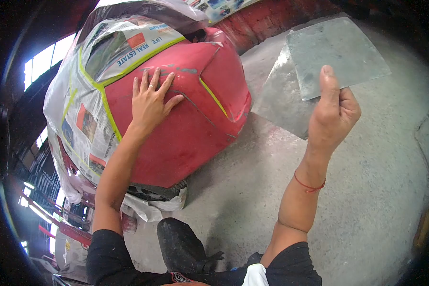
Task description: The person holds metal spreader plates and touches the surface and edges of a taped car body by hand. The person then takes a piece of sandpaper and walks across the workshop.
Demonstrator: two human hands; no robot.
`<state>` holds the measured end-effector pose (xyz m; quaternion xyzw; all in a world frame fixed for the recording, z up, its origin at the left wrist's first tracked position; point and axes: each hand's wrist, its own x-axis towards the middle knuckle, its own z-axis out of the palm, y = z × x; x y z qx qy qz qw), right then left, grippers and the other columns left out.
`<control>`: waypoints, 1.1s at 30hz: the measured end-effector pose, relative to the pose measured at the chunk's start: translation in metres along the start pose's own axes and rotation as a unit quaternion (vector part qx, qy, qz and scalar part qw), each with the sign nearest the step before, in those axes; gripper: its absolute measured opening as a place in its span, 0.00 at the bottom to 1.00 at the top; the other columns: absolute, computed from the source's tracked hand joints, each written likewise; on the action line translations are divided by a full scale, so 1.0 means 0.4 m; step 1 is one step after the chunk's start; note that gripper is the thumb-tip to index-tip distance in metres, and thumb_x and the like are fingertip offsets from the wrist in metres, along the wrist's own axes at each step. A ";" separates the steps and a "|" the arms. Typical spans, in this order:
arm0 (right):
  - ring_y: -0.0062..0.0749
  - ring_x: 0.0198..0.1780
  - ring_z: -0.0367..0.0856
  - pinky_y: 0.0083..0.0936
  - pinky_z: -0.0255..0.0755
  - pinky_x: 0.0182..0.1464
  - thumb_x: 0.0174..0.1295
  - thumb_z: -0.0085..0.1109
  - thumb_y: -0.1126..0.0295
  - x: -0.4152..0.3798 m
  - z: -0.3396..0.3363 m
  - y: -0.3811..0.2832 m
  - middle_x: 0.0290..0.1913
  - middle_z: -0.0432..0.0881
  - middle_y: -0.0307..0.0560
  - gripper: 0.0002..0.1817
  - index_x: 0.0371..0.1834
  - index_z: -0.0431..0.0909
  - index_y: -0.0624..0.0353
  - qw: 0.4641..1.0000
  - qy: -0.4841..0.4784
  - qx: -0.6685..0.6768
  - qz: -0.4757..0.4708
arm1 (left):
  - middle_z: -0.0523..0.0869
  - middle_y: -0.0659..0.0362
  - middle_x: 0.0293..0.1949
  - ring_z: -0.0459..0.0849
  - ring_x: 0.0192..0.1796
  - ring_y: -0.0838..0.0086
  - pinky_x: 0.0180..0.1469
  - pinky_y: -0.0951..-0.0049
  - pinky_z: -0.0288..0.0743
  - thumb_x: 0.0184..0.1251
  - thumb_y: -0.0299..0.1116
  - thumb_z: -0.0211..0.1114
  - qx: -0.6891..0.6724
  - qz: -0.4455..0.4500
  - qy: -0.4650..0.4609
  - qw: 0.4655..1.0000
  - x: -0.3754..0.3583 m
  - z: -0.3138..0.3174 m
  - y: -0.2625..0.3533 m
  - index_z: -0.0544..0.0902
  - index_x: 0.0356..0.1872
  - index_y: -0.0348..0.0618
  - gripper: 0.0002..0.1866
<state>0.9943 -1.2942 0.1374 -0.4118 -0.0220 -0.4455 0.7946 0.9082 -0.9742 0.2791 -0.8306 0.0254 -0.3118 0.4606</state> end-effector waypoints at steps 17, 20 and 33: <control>0.07 0.16 0.57 0.16 0.44 0.24 0.68 0.66 0.61 -0.010 0.002 0.001 0.11 0.68 0.26 0.25 0.11 0.74 0.50 0.999 -0.019 0.025 -0.005 | 0.68 0.44 0.74 0.61 0.74 0.33 0.73 0.31 0.52 0.68 0.67 0.54 0.007 0.055 -0.041 0.998 0.041 0.010 -0.011 0.71 0.73 0.67 0.35; 0.07 0.16 0.57 0.16 0.45 0.24 0.68 0.66 0.61 -0.009 0.007 -0.012 0.11 0.68 0.26 0.24 0.11 0.74 0.51 0.999 -0.019 0.033 -0.007 | 0.67 0.45 0.74 0.61 0.74 0.33 0.72 0.31 0.52 0.68 0.68 0.53 0.007 0.062 -0.037 0.997 0.030 0.017 -0.019 0.71 0.73 0.67 0.35; 0.06 0.16 0.57 0.15 0.43 0.24 0.68 0.65 0.61 0.020 -0.025 -0.024 0.10 0.69 0.25 0.25 0.10 0.74 0.49 1.000 0.006 0.001 -0.021 | 0.67 0.45 0.74 0.59 0.76 0.38 0.77 0.39 0.48 0.68 0.66 0.56 -0.046 0.056 -0.025 0.997 -0.030 -0.010 -0.013 0.75 0.70 0.58 0.36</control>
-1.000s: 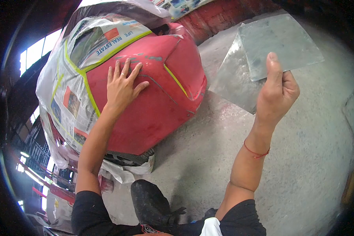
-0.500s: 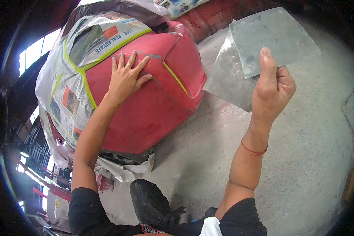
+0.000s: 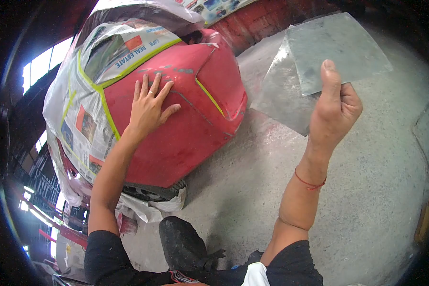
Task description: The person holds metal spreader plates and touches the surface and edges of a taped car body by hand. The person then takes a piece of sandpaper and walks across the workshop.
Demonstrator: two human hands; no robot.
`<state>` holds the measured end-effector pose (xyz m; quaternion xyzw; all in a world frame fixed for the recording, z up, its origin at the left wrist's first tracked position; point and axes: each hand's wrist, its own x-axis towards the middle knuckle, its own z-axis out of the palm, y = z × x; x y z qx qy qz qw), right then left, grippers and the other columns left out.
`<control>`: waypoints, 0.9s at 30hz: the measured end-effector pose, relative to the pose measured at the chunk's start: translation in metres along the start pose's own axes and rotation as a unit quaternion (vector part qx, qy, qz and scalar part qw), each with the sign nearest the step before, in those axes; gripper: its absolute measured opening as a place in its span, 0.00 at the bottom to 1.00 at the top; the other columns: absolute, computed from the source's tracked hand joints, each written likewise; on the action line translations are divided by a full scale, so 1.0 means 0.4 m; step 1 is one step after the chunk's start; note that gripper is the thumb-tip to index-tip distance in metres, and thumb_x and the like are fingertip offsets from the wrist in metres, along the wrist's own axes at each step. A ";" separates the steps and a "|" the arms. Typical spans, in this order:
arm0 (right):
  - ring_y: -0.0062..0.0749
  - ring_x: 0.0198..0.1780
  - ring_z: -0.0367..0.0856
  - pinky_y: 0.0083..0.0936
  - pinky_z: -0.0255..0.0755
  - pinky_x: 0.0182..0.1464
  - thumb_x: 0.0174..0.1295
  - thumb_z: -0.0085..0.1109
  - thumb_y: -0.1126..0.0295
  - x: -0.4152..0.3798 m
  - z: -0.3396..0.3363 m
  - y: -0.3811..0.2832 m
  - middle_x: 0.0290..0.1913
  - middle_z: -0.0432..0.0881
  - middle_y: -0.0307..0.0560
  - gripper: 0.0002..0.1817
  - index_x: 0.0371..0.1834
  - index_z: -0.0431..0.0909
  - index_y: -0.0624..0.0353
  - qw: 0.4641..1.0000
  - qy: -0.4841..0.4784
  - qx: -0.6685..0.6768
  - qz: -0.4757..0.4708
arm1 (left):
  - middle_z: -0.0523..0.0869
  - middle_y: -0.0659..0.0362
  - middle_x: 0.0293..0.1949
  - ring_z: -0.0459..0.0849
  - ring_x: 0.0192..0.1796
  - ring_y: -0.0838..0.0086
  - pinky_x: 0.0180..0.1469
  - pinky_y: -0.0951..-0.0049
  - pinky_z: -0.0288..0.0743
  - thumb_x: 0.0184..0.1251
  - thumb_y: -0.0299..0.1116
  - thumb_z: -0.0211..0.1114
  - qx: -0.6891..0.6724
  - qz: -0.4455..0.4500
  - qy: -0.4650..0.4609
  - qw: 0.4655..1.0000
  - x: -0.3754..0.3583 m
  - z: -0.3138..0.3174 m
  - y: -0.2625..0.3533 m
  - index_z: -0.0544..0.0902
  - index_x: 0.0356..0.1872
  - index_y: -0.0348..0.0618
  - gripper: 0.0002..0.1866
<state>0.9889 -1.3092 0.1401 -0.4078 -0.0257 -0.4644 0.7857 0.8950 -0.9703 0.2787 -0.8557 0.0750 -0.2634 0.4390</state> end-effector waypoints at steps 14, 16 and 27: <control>0.11 0.17 0.59 0.19 0.47 0.21 0.66 0.68 0.64 -0.008 0.046 -0.053 0.13 0.67 0.26 0.25 0.10 0.73 0.55 0.997 -0.006 0.072 0.025 | 0.68 0.45 0.73 0.63 0.76 0.42 0.75 0.35 0.50 0.70 0.65 0.54 0.056 -0.027 -0.019 0.998 0.122 0.028 0.013 0.69 0.74 0.53 0.38; 0.13 0.17 0.60 0.21 0.49 0.20 0.65 0.69 0.63 -0.009 0.035 -0.058 0.13 0.67 0.28 0.24 0.11 0.74 0.57 0.998 -0.014 0.047 0.023 | 0.68 0.44 0.73 0.62 0.77 0.49 0.77 0.39 0.49 0.71 0.62 0.54 0.037 -0.009 0.008 0.999 0.126 0.083 0.044 0.68 0.73 0.39 0.40; 0.06 0.21 0.59 0.15 0.49 0.23 0.69 0.61 0.71 -0.007 0.043 -0.057 0.18 0.70 0.24 0.21 0.14 0.74 0.56 0.985 -0.040 0.166 0.024 | 0.59 0.46 0.78 0.50 0.82 0.58 0.82 0.52 0.38 0.71 0.57 0.55 -0.006 0.128 -0.065 0.990 -0.041 0.182 0.251 0.61 0.74 0.30 0.43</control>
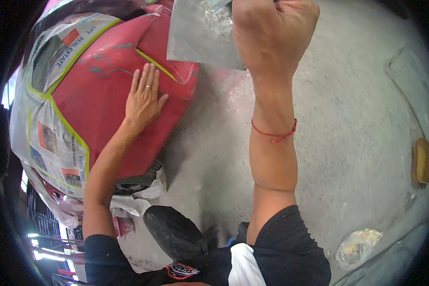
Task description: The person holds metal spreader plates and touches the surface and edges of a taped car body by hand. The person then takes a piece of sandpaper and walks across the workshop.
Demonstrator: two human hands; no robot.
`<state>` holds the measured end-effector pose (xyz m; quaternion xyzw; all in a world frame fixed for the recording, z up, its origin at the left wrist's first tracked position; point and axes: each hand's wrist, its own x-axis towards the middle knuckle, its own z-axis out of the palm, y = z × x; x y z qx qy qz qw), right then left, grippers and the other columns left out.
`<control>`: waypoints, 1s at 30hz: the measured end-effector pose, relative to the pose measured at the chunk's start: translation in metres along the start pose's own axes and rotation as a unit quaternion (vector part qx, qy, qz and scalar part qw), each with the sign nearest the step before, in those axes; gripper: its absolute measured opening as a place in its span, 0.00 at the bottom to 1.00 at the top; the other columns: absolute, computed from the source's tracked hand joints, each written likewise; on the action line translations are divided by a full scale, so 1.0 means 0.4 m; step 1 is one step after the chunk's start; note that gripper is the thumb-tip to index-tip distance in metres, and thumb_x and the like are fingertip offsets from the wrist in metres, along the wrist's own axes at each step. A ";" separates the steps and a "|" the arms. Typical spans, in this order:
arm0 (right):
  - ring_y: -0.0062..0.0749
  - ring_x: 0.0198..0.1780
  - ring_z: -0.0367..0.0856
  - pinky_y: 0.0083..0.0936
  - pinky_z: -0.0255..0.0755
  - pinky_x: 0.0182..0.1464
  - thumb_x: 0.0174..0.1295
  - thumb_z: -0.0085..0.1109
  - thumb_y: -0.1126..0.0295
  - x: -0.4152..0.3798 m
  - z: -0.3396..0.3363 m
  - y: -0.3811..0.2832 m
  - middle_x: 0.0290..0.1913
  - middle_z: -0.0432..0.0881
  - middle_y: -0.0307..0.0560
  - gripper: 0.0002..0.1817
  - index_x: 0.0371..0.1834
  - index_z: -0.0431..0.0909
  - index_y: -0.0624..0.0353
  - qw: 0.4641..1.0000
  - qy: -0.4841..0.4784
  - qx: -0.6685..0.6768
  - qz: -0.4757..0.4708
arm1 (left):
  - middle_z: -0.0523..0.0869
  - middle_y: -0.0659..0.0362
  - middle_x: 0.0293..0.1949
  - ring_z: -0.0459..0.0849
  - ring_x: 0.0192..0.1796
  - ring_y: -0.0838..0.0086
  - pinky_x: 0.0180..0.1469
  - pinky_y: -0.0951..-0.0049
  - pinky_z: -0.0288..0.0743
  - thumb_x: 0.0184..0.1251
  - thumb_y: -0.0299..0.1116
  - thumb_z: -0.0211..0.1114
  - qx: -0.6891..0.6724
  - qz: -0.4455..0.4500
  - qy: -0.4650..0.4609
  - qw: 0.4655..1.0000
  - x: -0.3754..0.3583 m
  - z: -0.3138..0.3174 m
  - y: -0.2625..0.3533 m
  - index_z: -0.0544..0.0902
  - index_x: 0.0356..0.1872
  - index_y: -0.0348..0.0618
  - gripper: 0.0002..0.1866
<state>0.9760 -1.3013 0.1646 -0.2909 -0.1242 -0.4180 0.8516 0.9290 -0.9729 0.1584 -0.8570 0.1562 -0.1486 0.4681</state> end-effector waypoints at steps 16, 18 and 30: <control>0.12 0.29 0.77 0.11 0.68 0.34 0.69 0.59 0.71 0.025 -0.047 0.029 0.29 0.85 0.36 0.11 0.31 0.87 0.66 0.997 0.039 0.054 -0.033 | 0.59 0.54 0.79 0.53 0.81 0.66 0.81 0.53 0.43 0.69 0.51 0.61 -0.033 0.076 -0.046 0.995 -0.063 0.150 0.206 0.64 0.75 0.39 0.39; 0.14 0.30 0.78 0.12 0.68 0.35 0.69 0.59 0.71 0.023 -0.074 0.033 0.30 0.86 0.38 0.11 0.32 0.87 0.67 0.990 -0.052 0.129 0.011 | 0.60 0.52 0.78 0.54 0.81 0.65 0.81 0.53 0.44 0.69 0.51 0.61 -0.031 0.077 -0.046 0.995 -0.010 0.141 0.232 0.65 0.74 0.37 0.39; 0.16 0.32 0.80 0.12 0.69 0.36 0.67 0.60 0.71 0.038 -0.068 0.056 0.31 0.86 0.39 0.11 0.32 0.87 0.66 0.995 0.101 0.014 0.017 | 0.62 0.44 0.76 0.54 0.81 0.57 0.81 0.53 0.41 0.73 0.52 0.56 0.052 0.018 -0.135 0.989 0.172 0.218 0.292 0.64 0.73 0.29 0.39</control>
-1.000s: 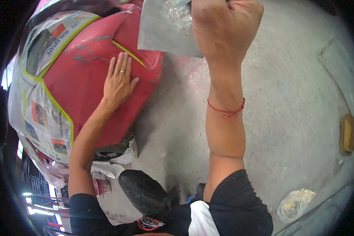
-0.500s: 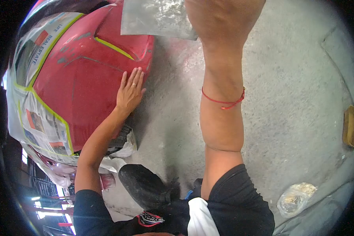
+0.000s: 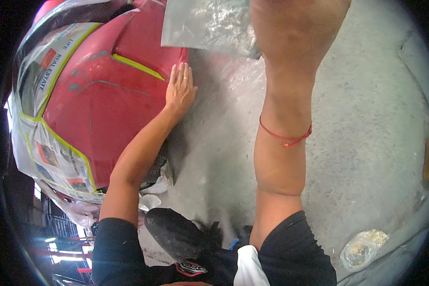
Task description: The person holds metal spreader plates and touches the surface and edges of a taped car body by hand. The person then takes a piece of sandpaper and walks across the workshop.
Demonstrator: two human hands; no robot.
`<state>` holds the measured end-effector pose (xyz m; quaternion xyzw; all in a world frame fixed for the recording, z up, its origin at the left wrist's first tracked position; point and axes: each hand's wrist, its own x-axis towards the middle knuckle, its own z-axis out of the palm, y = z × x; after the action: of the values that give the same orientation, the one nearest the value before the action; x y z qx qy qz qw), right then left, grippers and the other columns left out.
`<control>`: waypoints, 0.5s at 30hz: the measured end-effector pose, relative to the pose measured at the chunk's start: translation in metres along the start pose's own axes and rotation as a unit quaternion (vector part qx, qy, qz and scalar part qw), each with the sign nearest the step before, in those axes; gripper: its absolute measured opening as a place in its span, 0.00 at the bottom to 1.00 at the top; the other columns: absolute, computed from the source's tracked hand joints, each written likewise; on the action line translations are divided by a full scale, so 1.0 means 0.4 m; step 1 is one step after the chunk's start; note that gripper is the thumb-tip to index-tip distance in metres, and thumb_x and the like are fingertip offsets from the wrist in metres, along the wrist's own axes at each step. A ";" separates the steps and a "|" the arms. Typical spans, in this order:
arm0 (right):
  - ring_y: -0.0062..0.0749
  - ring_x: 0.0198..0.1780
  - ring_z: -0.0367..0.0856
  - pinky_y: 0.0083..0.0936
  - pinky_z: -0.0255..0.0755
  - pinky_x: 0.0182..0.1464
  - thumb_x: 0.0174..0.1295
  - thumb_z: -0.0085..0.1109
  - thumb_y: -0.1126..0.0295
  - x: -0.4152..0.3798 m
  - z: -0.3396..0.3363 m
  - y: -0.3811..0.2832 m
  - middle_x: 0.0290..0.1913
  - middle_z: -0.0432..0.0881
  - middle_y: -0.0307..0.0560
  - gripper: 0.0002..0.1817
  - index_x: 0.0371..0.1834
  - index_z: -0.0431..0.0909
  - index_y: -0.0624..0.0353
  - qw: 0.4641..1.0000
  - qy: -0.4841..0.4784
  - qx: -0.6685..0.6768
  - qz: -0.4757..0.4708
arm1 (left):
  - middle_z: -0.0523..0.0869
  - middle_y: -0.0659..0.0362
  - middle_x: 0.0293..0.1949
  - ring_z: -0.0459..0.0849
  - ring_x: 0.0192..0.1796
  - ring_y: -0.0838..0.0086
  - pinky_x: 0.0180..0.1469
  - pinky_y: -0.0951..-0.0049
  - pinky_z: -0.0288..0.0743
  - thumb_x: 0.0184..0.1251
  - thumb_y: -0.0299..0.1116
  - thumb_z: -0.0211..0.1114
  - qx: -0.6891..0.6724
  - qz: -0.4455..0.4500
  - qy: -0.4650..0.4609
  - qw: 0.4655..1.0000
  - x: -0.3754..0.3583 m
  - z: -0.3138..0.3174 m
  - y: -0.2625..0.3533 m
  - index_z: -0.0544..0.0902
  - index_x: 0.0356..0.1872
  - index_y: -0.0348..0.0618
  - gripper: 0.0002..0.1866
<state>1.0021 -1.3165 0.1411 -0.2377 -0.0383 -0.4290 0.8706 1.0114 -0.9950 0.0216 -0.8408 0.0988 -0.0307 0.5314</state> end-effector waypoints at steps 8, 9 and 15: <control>0.17 0.31 0.80 0.12 0.70 0.37 0.67 0.58 0.72 -0.023 -0.034 0.044 0.31 0.86 0.40 0.10 0.33 0.87 0.65 0.983 -0.135 0.097 0.076 | 0.60 0.52 0.78 0.54 0.81 0.63 0.80 0.55 0.45 0.67 0.49 0.63 -0.078 0.020 0.022 0.997 -0.367 0.021 -0.083 0.65 0.75 0.38 0.39; 0.18 0.30 0.80 0.11 0.71 0.36 0.67 0.58 0.72 -0.029 -0.028 0.041 0.31 0.86 0.41 0.10 0.33 0.87 0.65 0.974 -0.163 0.116 0.104 | 0.60 0.50 0.78 0.54 0.81 0.60 0.80 0.53 0.46 0.67 0.49 0.63 -0.090 -0.001 0.002 0.996 -0.419 0.020 -0.081 0.65 0.75 0.38 0.40; 0.18 0.17 0.63 0.26 0.57 0.20 0.65 0.67 0.56 -0.077 -0.065 0.027 0.13 0.68 0.36 0.25 0.15 0.77 0.62 0.762 -0.581 -0.232 0.165 | 0.64 0.46 0.76 0.63 0.77 0.56 0.76 0.47 0.57 0.68 0.57 0.64 -0.821 -0.066 -0.232 0.517 -0.578 -0.101 -0.100 0.61 0.75 0.36 0.45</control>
<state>0.9874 -1.3001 0.1057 -0.6391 -0.3963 -0.0540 0.6569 0.7841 -0.9683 0.0873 -0.8848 -0.1022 0.2255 -0.3948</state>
